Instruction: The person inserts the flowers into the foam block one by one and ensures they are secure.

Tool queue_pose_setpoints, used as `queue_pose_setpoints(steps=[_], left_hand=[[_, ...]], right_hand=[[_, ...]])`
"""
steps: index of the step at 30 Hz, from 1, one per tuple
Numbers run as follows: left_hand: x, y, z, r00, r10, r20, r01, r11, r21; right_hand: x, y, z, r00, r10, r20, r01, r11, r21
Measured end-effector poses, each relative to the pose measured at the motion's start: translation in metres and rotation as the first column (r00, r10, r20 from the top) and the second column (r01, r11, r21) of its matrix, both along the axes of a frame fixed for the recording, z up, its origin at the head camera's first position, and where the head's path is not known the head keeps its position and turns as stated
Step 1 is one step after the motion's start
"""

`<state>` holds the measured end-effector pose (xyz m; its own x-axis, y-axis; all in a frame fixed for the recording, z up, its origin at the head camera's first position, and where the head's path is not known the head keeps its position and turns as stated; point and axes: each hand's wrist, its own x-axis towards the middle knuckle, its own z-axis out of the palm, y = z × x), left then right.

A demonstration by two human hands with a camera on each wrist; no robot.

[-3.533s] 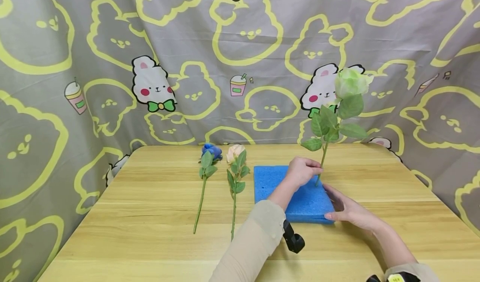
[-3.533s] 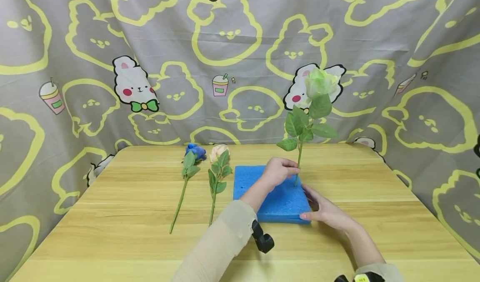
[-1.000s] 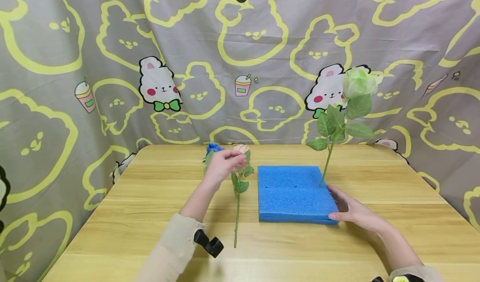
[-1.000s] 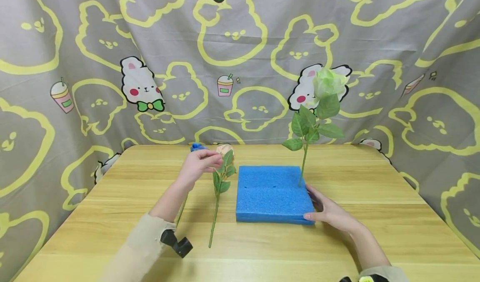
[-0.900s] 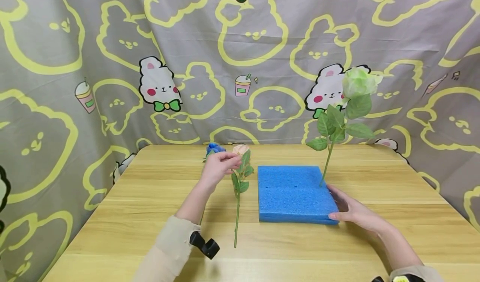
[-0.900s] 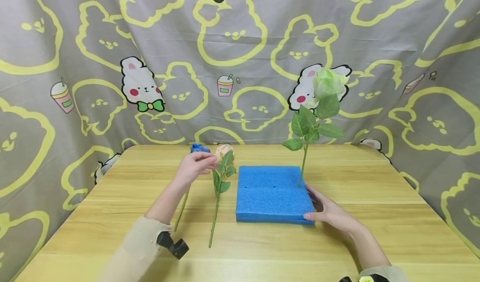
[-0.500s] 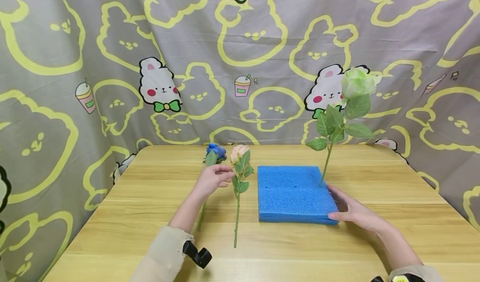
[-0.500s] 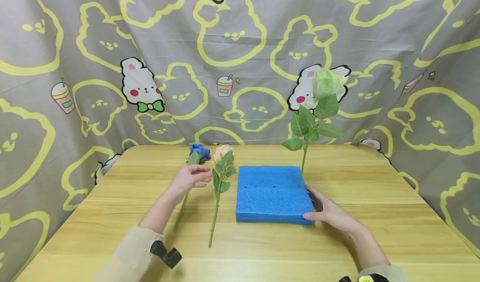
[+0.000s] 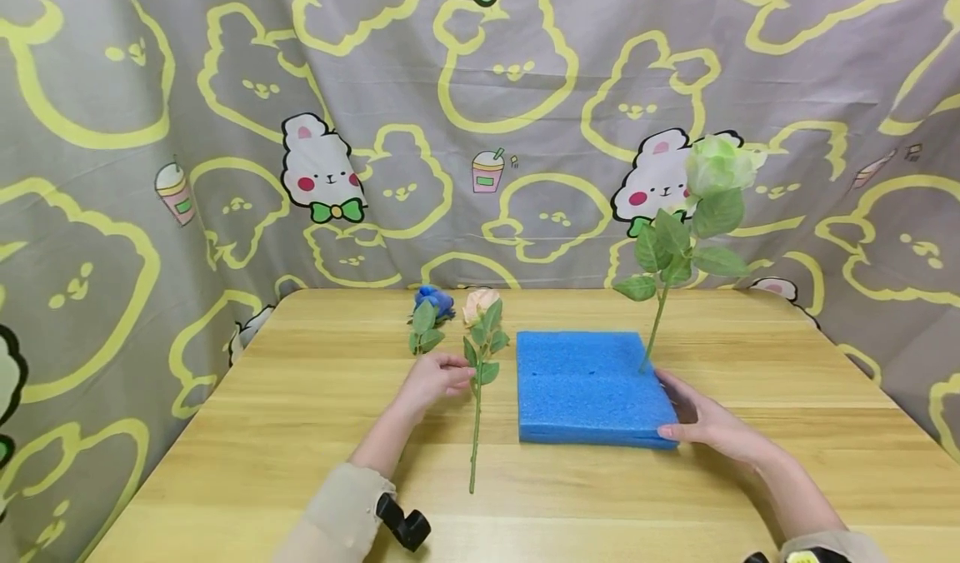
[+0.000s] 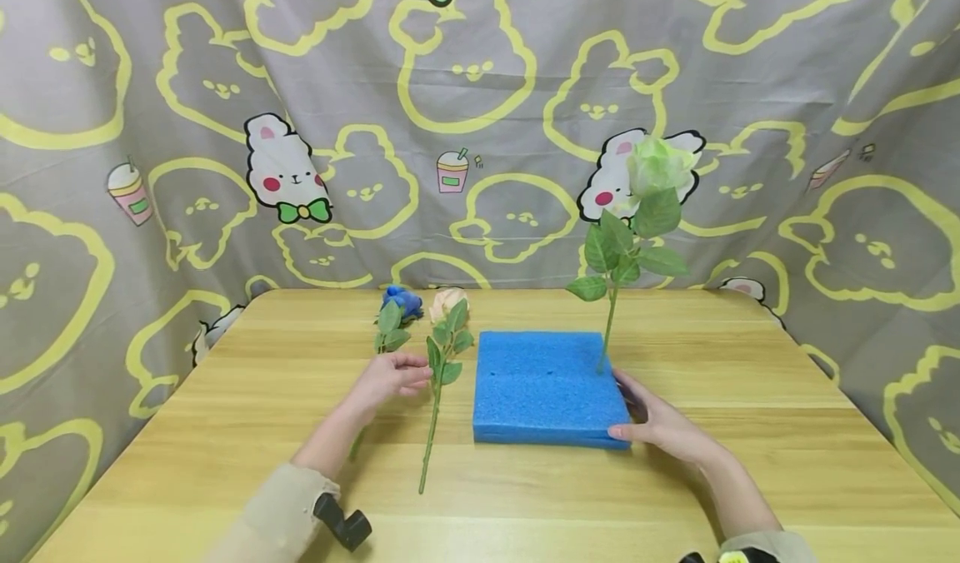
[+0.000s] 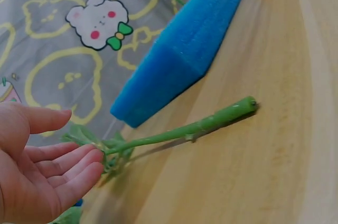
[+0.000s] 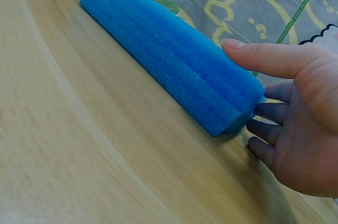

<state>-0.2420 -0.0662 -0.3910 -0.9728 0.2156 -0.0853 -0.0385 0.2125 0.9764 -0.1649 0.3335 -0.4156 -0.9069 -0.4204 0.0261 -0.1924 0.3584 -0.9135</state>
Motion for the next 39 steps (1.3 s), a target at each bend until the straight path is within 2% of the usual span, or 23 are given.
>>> queue_pose_setpoints(steps=[8, 17, 28, 36, 39], left_hand=[[-0.001, 0.006, -0.013, 0.998, 0.002, 0.059, -0.003, 1.0, 0.013], [0.002, 0.005, -0.018, 0.998, -0.017, 0.059, 0.019, 0.999, -0.037], [0.006, 0.019, -0.017, 0.997, -0.013, 0.071, 0.021, 0.993, -0.119], [0.005, 0.03, -0.016, 0.998, 0.011, 0.062, 0.004, 0.972, -0.234], [0.005, 0.03, -0.016, 0.996, 0.021, 0.085, -0.002, 0.976, -0.219]], right_hand=[[0.0, 0.0, 0.001, 1.0, 0.005, -0.003, -0.005, 1.0, 0.015], [0.0, -0.001, 0.0, 1.0, -0.002, -0.013, 0.002, 1.0, 0.008], [0.0, 0.0, -0.001, 1.0, -0.004, -0.008, 0.004, 1.0, -0.002], [0.0, 0.0, 0.0, 1.0, -0.019, 0.004, 0.019, 1.0, 0.006], [0.0, -0.001, 0.001, 1.0, -0.006, -0.008, 0.006, 1.0, 0.0]])
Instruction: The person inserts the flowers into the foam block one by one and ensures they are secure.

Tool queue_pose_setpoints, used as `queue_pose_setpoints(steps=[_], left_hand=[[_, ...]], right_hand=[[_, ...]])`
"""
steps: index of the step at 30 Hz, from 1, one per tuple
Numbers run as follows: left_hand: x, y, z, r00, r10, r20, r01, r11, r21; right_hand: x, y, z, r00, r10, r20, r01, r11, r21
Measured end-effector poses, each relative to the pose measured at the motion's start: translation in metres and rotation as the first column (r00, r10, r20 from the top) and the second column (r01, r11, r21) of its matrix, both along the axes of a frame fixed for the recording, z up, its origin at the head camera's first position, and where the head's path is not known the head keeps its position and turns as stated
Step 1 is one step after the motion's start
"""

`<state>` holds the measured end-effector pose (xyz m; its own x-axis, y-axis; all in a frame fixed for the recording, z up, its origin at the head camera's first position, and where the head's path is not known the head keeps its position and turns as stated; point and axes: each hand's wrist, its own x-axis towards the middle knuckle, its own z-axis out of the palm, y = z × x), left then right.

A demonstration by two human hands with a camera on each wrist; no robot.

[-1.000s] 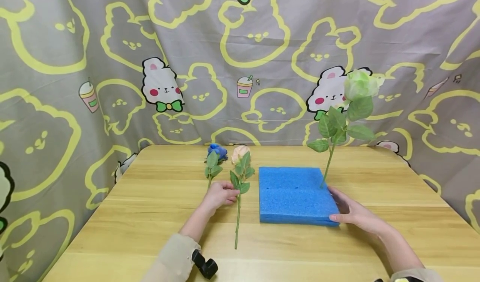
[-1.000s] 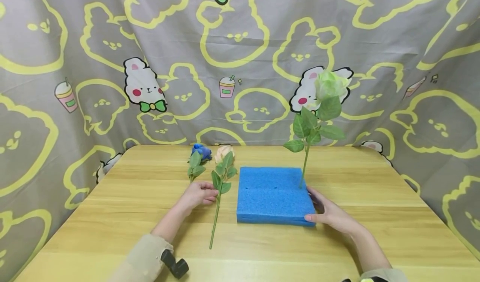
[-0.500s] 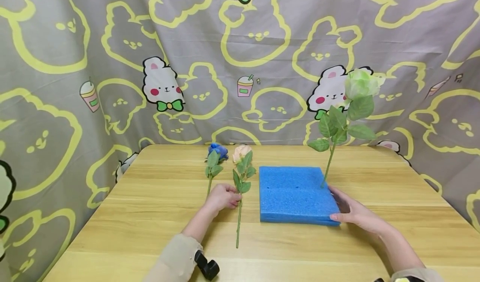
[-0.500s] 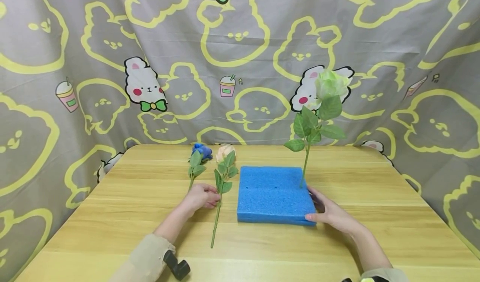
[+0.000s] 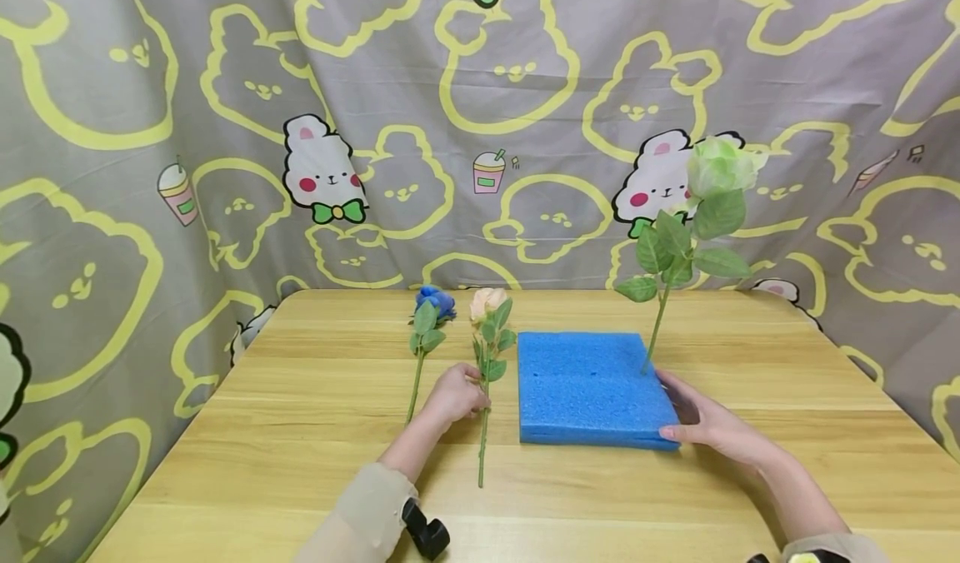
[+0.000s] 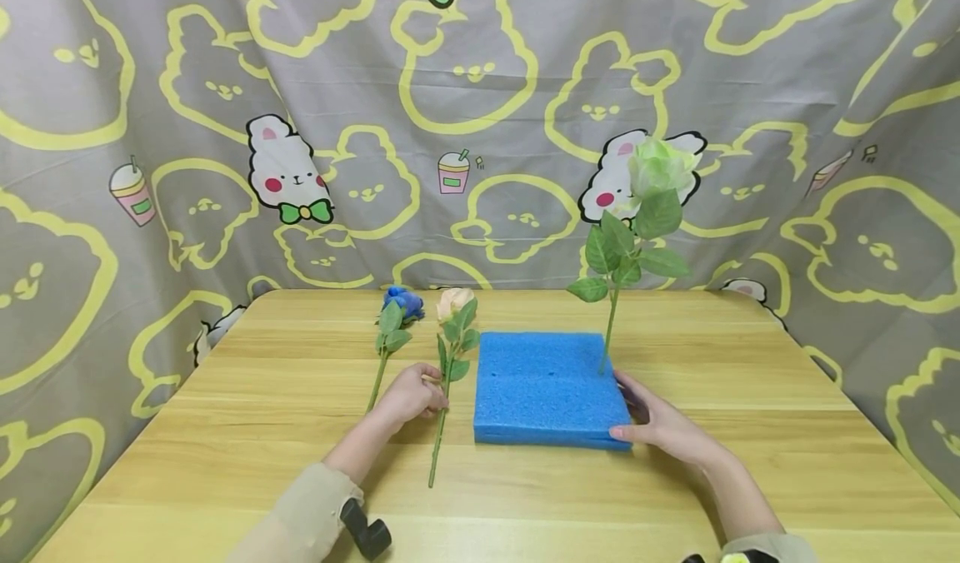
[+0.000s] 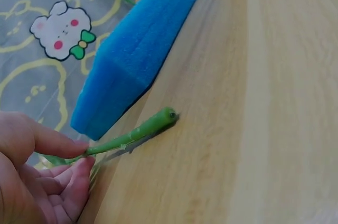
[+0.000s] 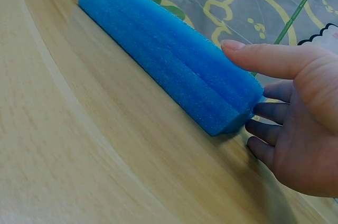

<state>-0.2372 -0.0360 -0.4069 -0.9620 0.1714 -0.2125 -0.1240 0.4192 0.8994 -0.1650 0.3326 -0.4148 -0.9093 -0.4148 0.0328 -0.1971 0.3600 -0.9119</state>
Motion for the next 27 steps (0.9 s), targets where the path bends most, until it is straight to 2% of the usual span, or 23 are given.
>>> queue_pose_setpoints(steps=[8, 15, 27], left_hand=[[0.0, -0.004, -0.001, 0.999, 0.002, 0.054, -0.009, 0.992, 0.13], [-0.002, -0.008, 0.002, 0.999, 0.008, 0.053, -0.021, 0.968, 0.251], [-0.004, -0.011, 0.012, 0.998, 0.026, 0.061, -0.047, 0.931, 0.362]], right_hand=[[0.0, 0.0, 0.0, 1.0, 0.009, -0.004, -0.009, 1.0, -0.006], [0.0, 0.0, 0.0, 1.0, 0.009, -0.007, -0.009, 1.0, -0.006], [0.0, 0.001, -0.001, 1.0, -0.003, -0.014, 0.003, 1.0, 0.004]])
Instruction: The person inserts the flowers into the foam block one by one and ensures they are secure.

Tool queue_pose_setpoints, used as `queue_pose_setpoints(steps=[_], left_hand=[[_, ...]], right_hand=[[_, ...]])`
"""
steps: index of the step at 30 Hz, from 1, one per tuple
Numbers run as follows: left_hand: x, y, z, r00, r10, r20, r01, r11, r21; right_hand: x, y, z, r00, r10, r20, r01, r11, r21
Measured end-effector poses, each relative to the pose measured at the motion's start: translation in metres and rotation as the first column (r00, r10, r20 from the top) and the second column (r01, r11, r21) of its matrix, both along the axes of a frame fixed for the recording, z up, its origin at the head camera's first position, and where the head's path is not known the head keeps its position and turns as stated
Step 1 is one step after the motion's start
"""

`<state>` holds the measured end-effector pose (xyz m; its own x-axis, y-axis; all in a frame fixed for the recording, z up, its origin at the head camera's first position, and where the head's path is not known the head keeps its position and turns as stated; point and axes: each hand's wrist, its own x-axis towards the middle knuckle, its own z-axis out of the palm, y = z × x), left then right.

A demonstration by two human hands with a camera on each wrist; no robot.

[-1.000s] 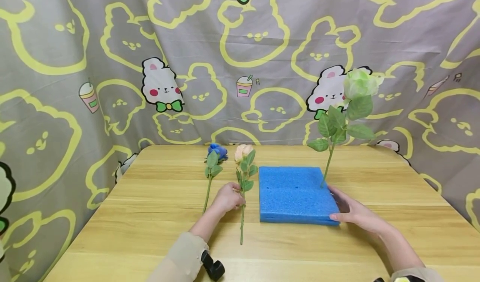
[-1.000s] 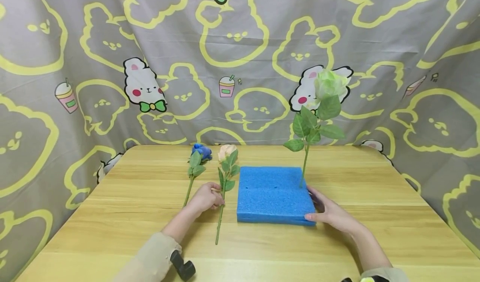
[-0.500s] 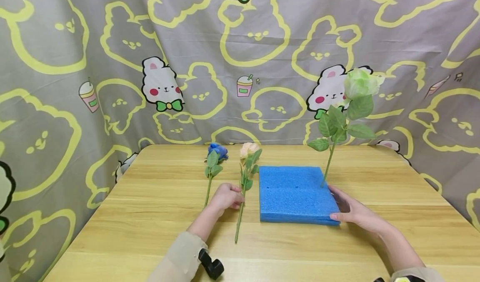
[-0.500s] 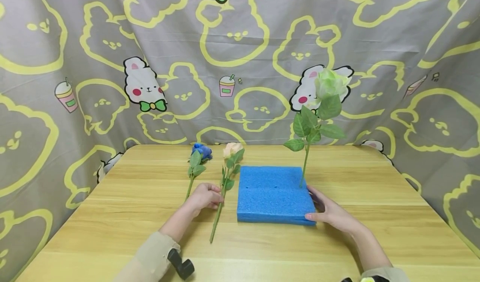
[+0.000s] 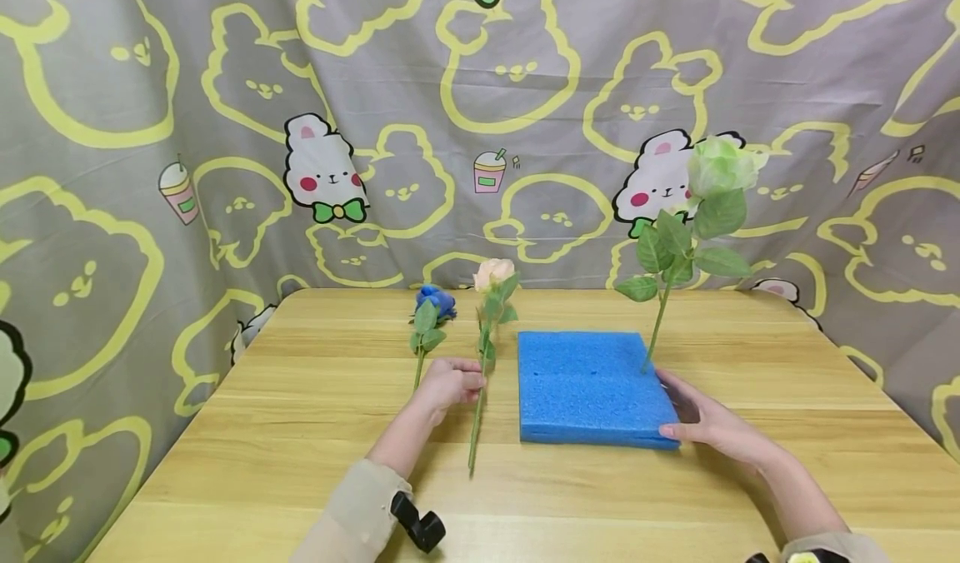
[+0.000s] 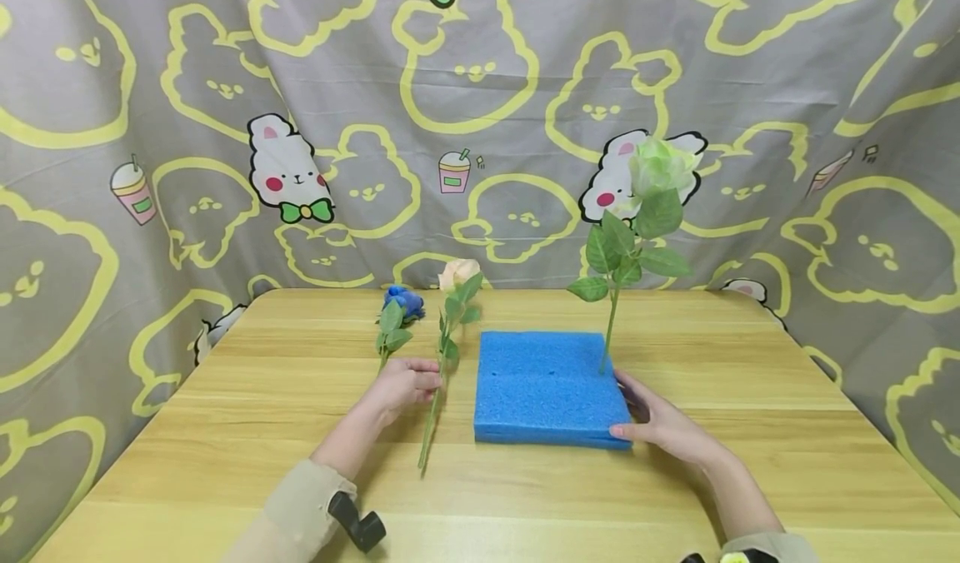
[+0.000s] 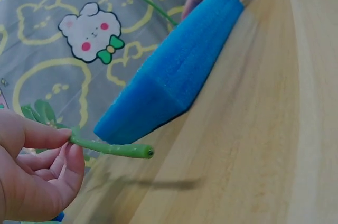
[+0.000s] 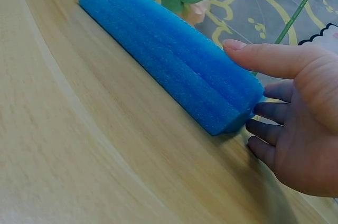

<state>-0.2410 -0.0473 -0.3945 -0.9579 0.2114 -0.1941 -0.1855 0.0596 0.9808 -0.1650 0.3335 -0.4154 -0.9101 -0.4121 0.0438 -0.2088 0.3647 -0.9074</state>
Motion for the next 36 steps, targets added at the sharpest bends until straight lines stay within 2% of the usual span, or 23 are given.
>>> queue_pose_setpoints(steps=[12, 18, 26, 36], left_hand=[[-0.003, 0.001, 0.009, 0.999, -0.034, -0.003, 0.035, 0.997, 0.074], [-0.004, 0.004, 0.019, 0.998, -0.054, -0.027, 0.056, 0.993, 0.101], [-0.004, 0.008, 0.03, 0.997, -0.066, -0.049, 0.069, 0.995, 0.076], [-0.006, 0.023, 0.043, 0.988, -0.109, -0.113, 0.12, 0.989, 0.088]], right_hand=[[0.0, 0.0, 0.002, 1.0, -0.012, 0.005, 0.012, 1.0, 0.014], [0.001, 0.0, 0.002, 1.0, -0.009, 0.002, 0.009, 1.0, 0.015], [-0.001, 0.002, 0.0, 0.999, 0.047, 0.01, -0.047, 0.999, -0.015], [-0.001, 0.008, -0.002, 0.994, 0.105, 0.016, -0.104, 0.993, -0.052]])
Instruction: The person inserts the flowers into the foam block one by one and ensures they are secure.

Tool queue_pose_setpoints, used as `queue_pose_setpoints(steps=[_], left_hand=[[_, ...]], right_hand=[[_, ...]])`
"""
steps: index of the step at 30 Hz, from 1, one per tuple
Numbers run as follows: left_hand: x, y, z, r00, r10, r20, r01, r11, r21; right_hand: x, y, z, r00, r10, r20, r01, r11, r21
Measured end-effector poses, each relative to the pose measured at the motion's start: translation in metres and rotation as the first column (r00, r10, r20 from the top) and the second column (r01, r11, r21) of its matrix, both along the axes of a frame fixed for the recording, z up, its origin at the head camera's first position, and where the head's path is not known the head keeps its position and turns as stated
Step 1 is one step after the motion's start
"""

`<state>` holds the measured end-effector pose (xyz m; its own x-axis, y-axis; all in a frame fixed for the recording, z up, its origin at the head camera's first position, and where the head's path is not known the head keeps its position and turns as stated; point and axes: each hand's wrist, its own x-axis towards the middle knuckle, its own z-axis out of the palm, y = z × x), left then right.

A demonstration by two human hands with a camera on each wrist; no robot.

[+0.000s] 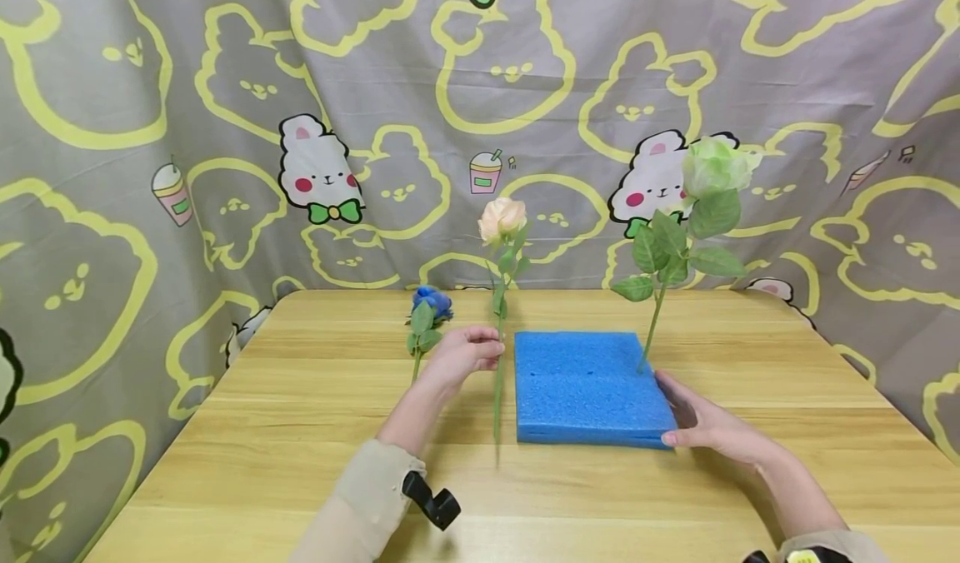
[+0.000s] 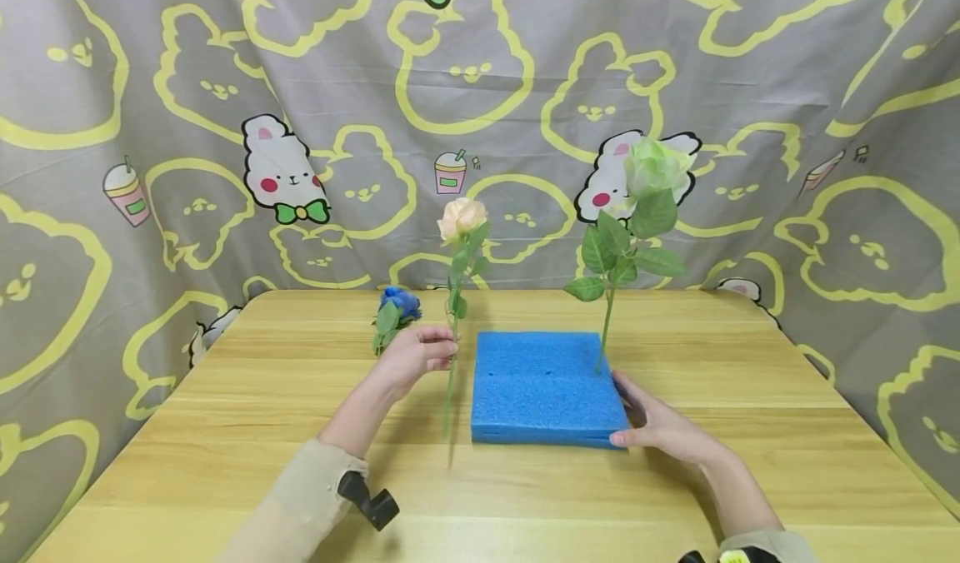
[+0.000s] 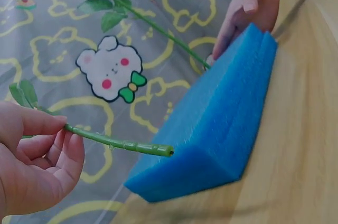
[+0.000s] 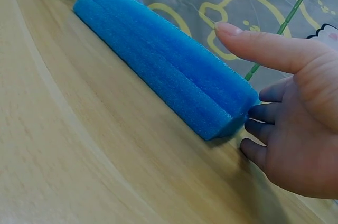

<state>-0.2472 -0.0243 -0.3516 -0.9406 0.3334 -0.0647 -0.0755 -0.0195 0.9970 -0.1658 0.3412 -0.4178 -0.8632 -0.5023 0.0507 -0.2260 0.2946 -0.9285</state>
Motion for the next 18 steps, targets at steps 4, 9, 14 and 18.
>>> queue_pose_setpoints(steps=[4, 9, 14, 18], left_hand=[[-0.002, 0.01, 0.007, 1.0, -0.016, -0.024, 0.016, 1.0, 0.01], [-0.002, 0.021, 0.016, 0.996, -0.038, -0.082, 0.039, 0.999, 0.011], [-0.004, 0.031, 0.021, 0.99, -0.059, -0.127, 0.06, 0.998, 0.005], [-0.005, 0.039, 0.026, 0.985, -0.057, -0.161, 0.057, 0.998, -0.007]], right_hand=[[0.0, 0.0, 0.0, 1.0, 0.006, 0.011, -0.006, 1.0, -0.005], [0.0, 0.0, 0.0, 1.0, 0.0, 0.005, 0.0, 1.0, 0.004], [0.0, 0.0, 0.0, 1.0, -0.002, 0.014, 0.002, 1.0, 0.01], [0.001, -0.001, 0.002, 1.0, -0.001, 0.026, 0.0, 1.0, 0.01]])
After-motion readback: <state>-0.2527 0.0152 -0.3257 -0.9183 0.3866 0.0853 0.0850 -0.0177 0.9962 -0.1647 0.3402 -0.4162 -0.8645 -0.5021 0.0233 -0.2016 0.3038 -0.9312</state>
